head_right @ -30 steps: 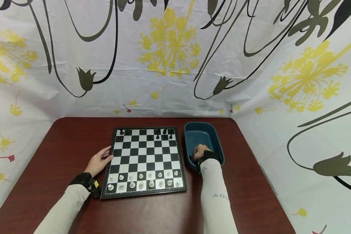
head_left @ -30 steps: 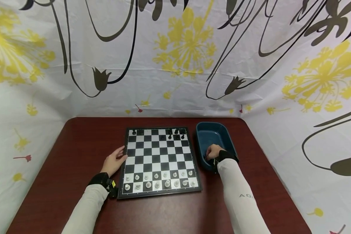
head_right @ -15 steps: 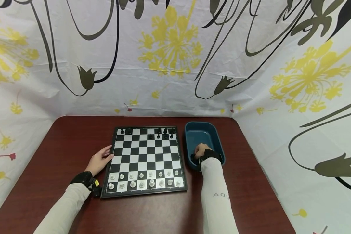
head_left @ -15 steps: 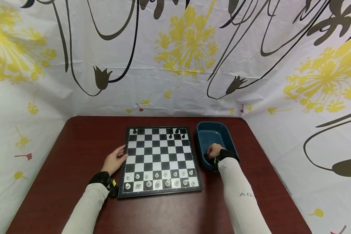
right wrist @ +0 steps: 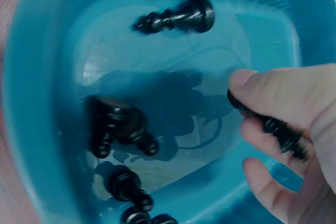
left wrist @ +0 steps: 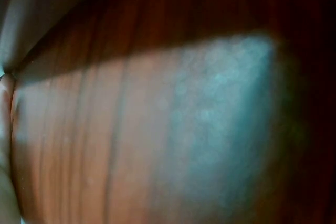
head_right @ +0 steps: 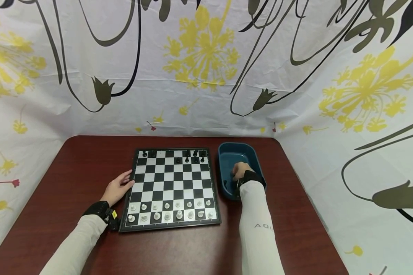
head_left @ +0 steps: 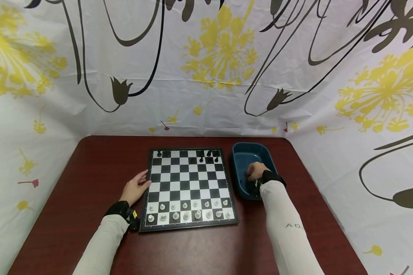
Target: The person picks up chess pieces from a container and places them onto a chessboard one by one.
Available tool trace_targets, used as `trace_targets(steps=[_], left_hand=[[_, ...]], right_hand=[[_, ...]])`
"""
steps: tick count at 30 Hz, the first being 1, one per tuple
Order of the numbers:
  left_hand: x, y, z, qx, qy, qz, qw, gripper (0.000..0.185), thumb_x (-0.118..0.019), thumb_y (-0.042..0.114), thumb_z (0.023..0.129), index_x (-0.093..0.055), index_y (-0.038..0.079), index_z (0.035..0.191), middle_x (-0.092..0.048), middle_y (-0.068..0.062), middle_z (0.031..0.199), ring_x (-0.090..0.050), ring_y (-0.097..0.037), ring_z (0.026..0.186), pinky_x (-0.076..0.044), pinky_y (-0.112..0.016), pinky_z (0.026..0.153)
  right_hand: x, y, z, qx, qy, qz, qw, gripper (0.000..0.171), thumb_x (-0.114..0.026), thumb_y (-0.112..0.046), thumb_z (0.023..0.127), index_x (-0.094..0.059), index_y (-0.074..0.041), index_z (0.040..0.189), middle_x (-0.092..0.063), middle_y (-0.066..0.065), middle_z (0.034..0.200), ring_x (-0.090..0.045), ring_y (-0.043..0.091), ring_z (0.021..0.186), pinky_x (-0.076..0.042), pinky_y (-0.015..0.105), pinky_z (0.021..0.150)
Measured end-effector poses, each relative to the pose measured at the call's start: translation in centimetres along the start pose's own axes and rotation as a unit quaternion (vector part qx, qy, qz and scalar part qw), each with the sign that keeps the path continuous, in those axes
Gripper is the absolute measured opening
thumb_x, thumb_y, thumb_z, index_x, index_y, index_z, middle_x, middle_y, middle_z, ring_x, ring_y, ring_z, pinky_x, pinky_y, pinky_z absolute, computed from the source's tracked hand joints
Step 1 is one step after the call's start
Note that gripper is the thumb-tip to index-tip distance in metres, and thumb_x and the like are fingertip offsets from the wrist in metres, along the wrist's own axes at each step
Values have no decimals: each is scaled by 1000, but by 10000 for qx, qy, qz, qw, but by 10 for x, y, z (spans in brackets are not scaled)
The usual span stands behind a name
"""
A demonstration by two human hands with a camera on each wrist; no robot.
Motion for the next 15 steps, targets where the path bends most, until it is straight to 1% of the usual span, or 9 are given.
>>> trace_targets(steps=[2,4,7,8,11,15], left_hand=[[0,0,0,-37,23,19,10000,57,-58,33,89,-40,9,137,-52,-24,125,-53,-35,111,-46,-47,88],[0,0,0,-67,45,31,10000,57,-58,32,88,-40,9,137,-52,-25,124,-53,-35,111,-46,-46,88],[1,0,0,-90,64,41,9999,57,-58,33,88,-40,8,137,-52,-25,124,-54,-35,110,-47,-46,88],[1,-1,0,-90,66,38,9999,57,-58,33,88,-40,8,137,-52,-25,124,-54,-35,110,-47,-46,88],[1,-1,0,-72,56,35,10000,57,-58,33,88,-40,9,137,-52,-24,124,-54,-35,110,-47,-46,88],[1,0,0,-20,15,9,10000,58,-58,34,88,-40,9,137,-52,-24,125,-53,-35,111,-46,-45,88]], right_hand=[[8,-12,-11,125,208,-6,9997,21,-75,-11,69,-61,-2,81,-59,12,80,-55,26,72,-47,35,60],[15,-22,-20,127,339,-20,9993,18,-75,-9,70,-60,-3,78,-58,9,76,-52,21,67,-44,31,57],[25,-34,-29,110,400,-9,9991,14,-73,-5,72,-61,-1,78,-59,8,79,-50,18,67,-42,27,57],[29,-36,-29,21,403,21,9992,14,-73,-4,72,-62,-1,79,-60,8,80,-51,17,67,-43,27,57],[39,-42,-31,-38,390,55,9992,12,-71,-1,73,-64,2,83,-63,12,86,-54,20,72,-46,29,60],[53,-48,-31,-34,446,30,9990,12,-70,0,73,-65,2,83,-64,11,83,-56,21,73,-47,32,64]])
Point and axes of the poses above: each hand's wrist, its own z-axis towards the middle knuckle, its own x-axis out of the back of the hand, y = z × x, the point moved 5 cm from there along z, towards the middle knuckle
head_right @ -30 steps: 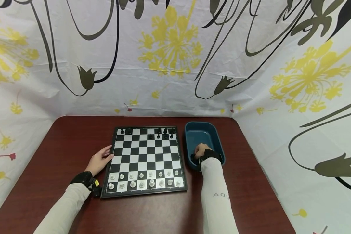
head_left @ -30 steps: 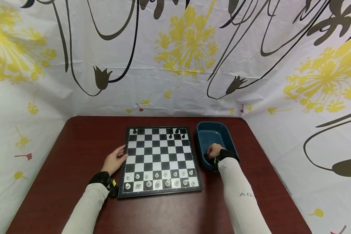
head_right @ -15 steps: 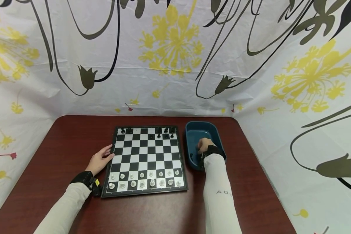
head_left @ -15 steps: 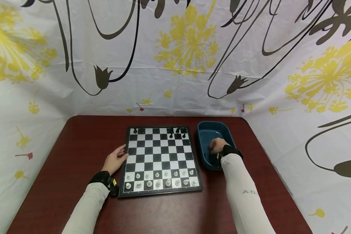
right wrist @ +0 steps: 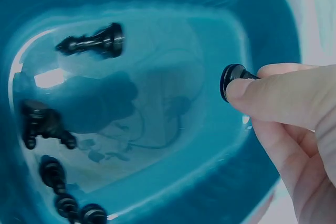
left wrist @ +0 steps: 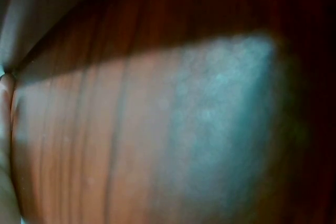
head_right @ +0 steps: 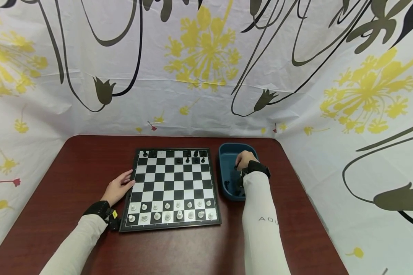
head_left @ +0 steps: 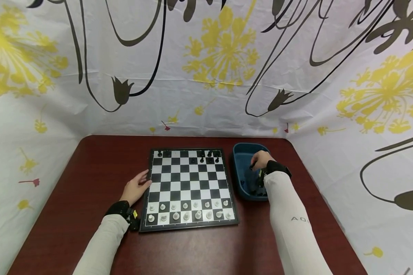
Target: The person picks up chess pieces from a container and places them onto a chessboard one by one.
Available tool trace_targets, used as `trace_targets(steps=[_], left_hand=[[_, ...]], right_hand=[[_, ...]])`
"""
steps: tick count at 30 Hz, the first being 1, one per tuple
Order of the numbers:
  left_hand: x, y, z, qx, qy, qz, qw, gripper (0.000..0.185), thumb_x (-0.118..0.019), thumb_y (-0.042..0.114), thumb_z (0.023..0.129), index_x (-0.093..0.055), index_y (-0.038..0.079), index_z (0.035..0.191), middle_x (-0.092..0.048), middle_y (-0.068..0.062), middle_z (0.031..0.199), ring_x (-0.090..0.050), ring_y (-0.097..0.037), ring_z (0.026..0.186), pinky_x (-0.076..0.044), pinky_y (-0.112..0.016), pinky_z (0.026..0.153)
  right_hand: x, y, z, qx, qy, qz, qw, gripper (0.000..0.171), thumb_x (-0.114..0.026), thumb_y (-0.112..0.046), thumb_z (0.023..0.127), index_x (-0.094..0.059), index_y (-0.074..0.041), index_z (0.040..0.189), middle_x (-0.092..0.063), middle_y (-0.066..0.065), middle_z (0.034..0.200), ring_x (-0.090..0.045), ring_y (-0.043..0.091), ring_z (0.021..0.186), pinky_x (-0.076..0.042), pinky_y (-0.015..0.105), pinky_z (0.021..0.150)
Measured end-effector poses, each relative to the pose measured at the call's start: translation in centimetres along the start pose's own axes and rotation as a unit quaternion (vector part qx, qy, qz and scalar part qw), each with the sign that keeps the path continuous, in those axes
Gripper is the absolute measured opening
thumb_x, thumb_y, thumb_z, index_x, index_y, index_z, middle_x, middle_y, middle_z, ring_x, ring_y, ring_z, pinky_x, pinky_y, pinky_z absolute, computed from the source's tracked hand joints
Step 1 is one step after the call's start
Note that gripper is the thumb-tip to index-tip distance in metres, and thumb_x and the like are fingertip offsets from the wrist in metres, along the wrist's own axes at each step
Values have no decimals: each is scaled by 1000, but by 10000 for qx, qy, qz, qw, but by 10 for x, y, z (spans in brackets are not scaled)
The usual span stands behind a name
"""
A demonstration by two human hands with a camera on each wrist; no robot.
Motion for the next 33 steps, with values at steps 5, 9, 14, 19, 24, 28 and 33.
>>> trace_targets(steps=[5,9,14,19,24,28,33], left_hand=[[3,0,0,60,11,-24,10000,57,-58,33,88,-40,10,137,-52,-23,125,-53,-34,111,-47,-45,88],[4,0,0,80,34,-49,10000,56,-58,32,88,-40,10,137,-52,-24,125,-54,-34,110,-47,-45,88],[2,-1,0,107,10,-48,9999,57,-58,32,88,-40,11,138,-52,-23,125,-54,-34,111,-46,-45,89],[3,-1,1,29,116,-92,9999,56,-59,31,88,-41,11,137,-53,-22,124,-54,-33,111,-47,-45,88],[2,2,0,59,112,-65,9999,56,-59,30,88,-41,10,137,-53,-23,124,-54,-34,110,-47,-46,88],[0,2,0,200,33,-90,9998,56,-59,31,88,-40,12,138,-52,-22,126,-54,-33,111,-46,-45,88],[-1,0,1,263,68,-67,9996,55,-59,31,88,-41,13,137,-53,-21,125,-54,-32,111,-47,-44,89]], right_hand=[[14,-7,10,61,37,-77,9999,11,-71,-3,73,-66,-1,82,-64,8,81,-55,19,71,-46,30,62],[25,-15,16,170,119,-88,9997,11,-71,-4,73,-66,0,82,-64,9,81,-55,20,72,-46,30,62],[31,-26,26,373,199,-216,9989,12,-72,-5,73,-68,0,83,-65,9,81,-55,20,73,-46,31,65],[33,-39,36,467,275,-449,9975,12,-72,-7,74,-68,-2,84,-65,9,82,-56,21,75,-47,32,66],[31,-55,46,657,217,-467,9965,17,-69,-5,76,-66,3,91,-62,14,89,-55,25,79,-46,35,68],[26,-71,55,838,161,-491,9951,16,-67,-5,78,-64,2,92,-61,15,91,-53,26,80,-45,36,70],[20,-95,70,847,115,-550,9948,12,-65,-5,79,-64,-2,90,-62,14,92,-54,26,81,-45,37,71]])
Point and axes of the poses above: each hand's wrist, its own z-axis towards the middle knuckle, its own x-axis out of the back of the hand, y = z × x, the point moved 5 cm from there along z, towards the middle knuckle
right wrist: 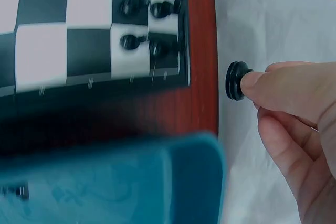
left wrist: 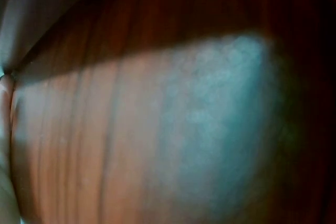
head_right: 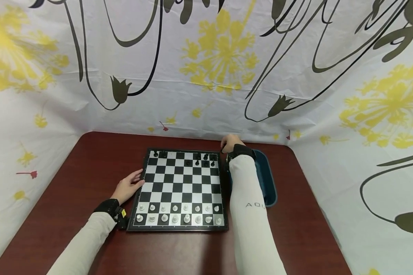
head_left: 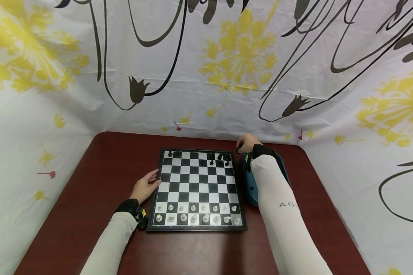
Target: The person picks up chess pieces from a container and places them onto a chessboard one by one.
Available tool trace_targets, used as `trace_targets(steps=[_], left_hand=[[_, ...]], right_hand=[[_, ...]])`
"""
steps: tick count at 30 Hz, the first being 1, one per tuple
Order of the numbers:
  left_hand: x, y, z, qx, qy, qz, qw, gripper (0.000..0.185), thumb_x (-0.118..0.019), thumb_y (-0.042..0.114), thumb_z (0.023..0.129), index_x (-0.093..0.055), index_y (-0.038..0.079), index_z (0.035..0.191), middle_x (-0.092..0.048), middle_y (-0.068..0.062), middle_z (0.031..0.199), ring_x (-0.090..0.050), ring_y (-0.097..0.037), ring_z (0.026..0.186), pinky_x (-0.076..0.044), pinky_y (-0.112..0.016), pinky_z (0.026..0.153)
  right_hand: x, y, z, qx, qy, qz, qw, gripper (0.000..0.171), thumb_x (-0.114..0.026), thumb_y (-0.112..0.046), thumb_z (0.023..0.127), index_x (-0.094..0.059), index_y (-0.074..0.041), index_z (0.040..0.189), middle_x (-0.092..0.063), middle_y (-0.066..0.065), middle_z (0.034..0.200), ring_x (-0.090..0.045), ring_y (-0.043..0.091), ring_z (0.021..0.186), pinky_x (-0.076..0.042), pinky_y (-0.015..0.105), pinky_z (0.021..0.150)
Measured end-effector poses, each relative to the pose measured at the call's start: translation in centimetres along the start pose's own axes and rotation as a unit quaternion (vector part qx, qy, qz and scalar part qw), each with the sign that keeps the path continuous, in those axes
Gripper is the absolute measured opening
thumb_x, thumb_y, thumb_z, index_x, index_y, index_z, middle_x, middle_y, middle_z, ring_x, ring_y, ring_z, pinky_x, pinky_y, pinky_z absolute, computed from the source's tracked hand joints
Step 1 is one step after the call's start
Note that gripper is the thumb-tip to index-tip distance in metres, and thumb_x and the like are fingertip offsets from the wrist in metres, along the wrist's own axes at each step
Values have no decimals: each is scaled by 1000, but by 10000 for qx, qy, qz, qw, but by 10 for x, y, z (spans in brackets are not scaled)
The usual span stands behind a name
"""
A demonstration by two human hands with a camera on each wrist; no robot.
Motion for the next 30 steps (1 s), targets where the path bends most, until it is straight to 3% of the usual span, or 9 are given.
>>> trace_targets(steps=[8,18,24,25,27,30], left_hand=[[0,-1,0,-11,-16,-64,10000,55,-60,30,87,-41,14,137,-52,-21,126,-55,-31,110,-47,-44,88],[2,-2,-2,39,-3,-82,10000,54,-59,31,88,-42,15,136,-52,-20,126,-55,-32,110,-48,-44,87],[2,-2,-2,67,15,-91,9999,54,-60,30,87,-42,14,136,-52,-21,126,-56,-32,109,-48,-43,86],[1,-3,-1,60,10,-81,9999,55,-59,30,87,-41,14,137,-52,-21,126,-56,-32,109,-48,-43,86],[0,-3,-1,86,-3,-94,9999,55,-60,30,87,-41,15,137,-51,-20,127,-56,-31,109,-48,-42,86],[0,-3,0,108,-26,-86,9999,55,-59,30,88,-41,15,137,-51,-21,127,-56,-31,109,-48,-42,87]], right_hand=[[-7,-29,27,216,24,-93,9997,14,-68,-4,74,-66,-4,87,-64,13,93,-55,26,84,-46,36,73],[-26,-54,50,266,-158,-40,9995,16,-68,-2,74,-67,-4,90,-63,11,93,-54,23,80,-46,29,65],[-44,-56,73,276,-483,87,9984,21,-56,1,75,-70,-3,91,-66,13,95,-57,26,83,-48,37,72],[-52,-46,86,525,-401,235,9975,21,-56,-1,75,-71,-7,87,-66,9,91,-58,23,79,-48,34,69],[-58,-45,94,431,-510,155,9976,21,-56,0,75,-71,-9,87,-66,7,91,-58,21,78,-48,34,68],[-61,-52,91,534,-455,26,9975,21,-57,0,76,-69,-8,91,-64,7,91,-56,19,77,-47,29,65]])
Point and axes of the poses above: each hand's wrist, its own z-axis towards the middle knuckle, its own x-axis out of the back of the hand, y = z × x, the point moved 5 cm from there along z, towards the middle knuckle
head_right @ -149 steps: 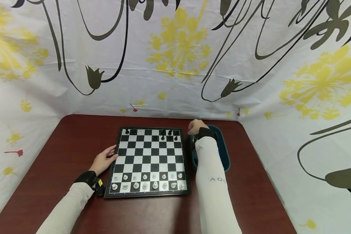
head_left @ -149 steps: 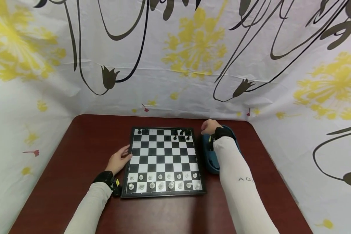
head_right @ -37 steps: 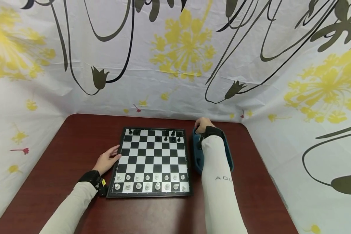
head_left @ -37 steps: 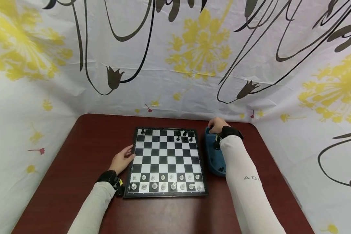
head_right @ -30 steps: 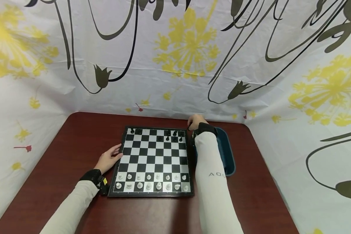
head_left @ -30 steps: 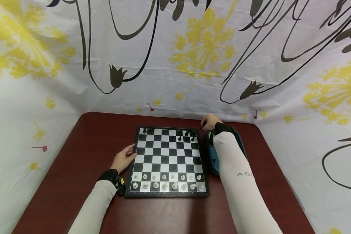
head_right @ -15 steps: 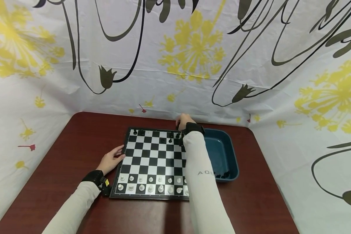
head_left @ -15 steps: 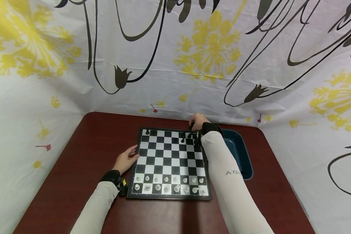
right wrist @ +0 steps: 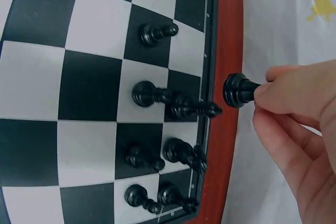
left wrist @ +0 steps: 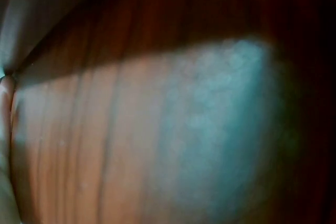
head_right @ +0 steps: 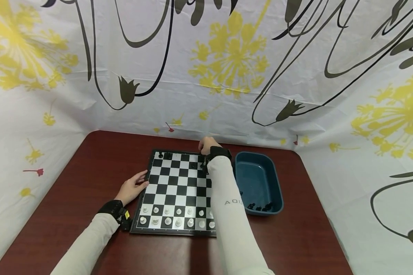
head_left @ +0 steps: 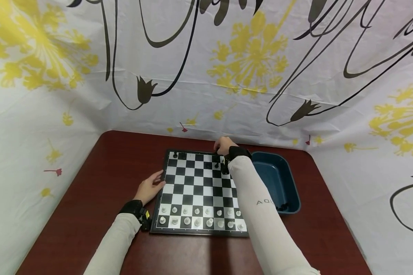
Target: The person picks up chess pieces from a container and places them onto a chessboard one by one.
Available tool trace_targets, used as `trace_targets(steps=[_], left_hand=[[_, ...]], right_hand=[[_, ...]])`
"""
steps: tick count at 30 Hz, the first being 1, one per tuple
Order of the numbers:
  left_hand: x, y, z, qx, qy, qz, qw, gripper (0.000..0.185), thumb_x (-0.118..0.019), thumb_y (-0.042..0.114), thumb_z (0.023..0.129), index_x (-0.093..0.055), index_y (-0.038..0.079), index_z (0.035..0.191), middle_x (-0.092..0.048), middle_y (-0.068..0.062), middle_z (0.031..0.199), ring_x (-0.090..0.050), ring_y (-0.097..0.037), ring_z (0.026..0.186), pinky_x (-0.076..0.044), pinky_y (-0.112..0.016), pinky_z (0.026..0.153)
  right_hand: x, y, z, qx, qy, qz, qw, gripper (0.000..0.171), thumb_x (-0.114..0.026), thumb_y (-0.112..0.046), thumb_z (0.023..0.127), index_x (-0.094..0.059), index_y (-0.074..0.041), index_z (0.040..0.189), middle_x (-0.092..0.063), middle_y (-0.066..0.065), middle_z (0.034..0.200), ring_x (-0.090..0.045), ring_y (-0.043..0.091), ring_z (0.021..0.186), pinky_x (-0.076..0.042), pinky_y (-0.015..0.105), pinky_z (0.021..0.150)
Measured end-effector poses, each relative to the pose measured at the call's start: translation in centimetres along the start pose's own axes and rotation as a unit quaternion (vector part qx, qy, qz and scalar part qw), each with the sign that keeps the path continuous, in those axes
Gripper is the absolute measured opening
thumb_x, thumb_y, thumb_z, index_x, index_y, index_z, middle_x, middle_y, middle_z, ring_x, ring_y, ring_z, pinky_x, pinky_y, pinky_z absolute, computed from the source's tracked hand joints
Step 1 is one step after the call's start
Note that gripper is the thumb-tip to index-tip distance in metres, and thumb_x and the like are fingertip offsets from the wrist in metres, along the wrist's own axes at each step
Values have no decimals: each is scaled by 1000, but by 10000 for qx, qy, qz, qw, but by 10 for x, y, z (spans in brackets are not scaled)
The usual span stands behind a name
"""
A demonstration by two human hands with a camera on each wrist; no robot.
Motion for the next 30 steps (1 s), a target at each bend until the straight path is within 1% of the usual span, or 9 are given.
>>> trace_targets(steps=[1,2,5,6,8,13,19,26,30], left_hand=[[1,0,0,-9,11,-10,10000,55,-59,29,88,-41,14,137,-51,-21,127,-56,-31,109,-48,-42,87],[1,0,0,-19,19,-24,10000,55,-60,29,87,-41,14,137,-51,-21,127,-56,-31,109,-48,-42,87],[2,-1,0,-50,30,-44,10000,55,-60,29,87,-41,15,137,-51,-21,127,-56,-31,109,-49,-42,86],[1,-1,0,-64,33,-58,10000,55,-60,29,87,-41,15,137,-51,-20,127,-56,-31,109,-49,-42,86],[1,-2,0,-80,39,-64,9999,55,-60,30,87,-42,15,137,-52,-20,126,-56,-31,108,-49,-42,86],[0,-2,1,-141,63,-73,9999,55,-60,29,87,-42,15,137,-52,-20,126,-56,-31,109,-49,-42,86],[-1,-3,2,-147,63,-110,9998,53,-60,30,87,-43,17,136,-53,-19,126,-56,-29,110,-49,-41,86],[1,-5,2,-217,131,-136,9996,54,-61,31,87,-44,16,135,-54,-19,124,-56,-30,109,-49,-42,85],[1,-5,1,-225,107,-174,9995,54,-61,31,86,-44,17,135,-53,-18,125,-56,-29,109,-49,-42,85]], right_hand=[[0,-4,-2,24,16,4,10000,19,-57,0,77,-68,-8,90,-64,7,90,-55,19,76,-45,29,64],[3,-18,-12,-202,-104,-157,9996,20,-57,3,77,-67,-5,92,-63,10,93,-55,22,80,-46,31,67],[0,-26,-17,51,31,-132,9999,13,-61,2,78,-66,-4,88,-62,9,88,-54,21,76,-44,29,64],[-2,-27,-16,39,6,-96,9999,12,-62,2,78,-66,-5,87,-62,9,88,-55,21,77,-45,29,64],[-7,-28,-13,83,3,-47,10000,12,-64,1,77,-67,-3,87,-63,9,88,-56,22,79,-47,31,67],[-15,-28,-5,222,136,-94,9996,12,-66,2,75,-68,-3,85,-63,9,86,-56,22,79,-48,32,68],[-24,-26,2,248,147,-51,9996,11,-67,3,74,-68,-4,84,-63,9,84,-57,21,76,-48,30,63],[-26,-27,5,297,198,-157,9992,11,-66,1,76,-68,-4,86,-63,8,86,-57,20,77,-48,30,64],[-26,-28,5,256,181,-166,9994,12,-65,1,77,-68,-3,88,-63,9,87,-56,22,77,-48,32,65]])
Point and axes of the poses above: each hand's wrist, its own z-axis towards the middle knuckle, its own x-axis out of the back of the hand, y = z × x, the point moved 5 cm from there along z, towards the middle knuckle
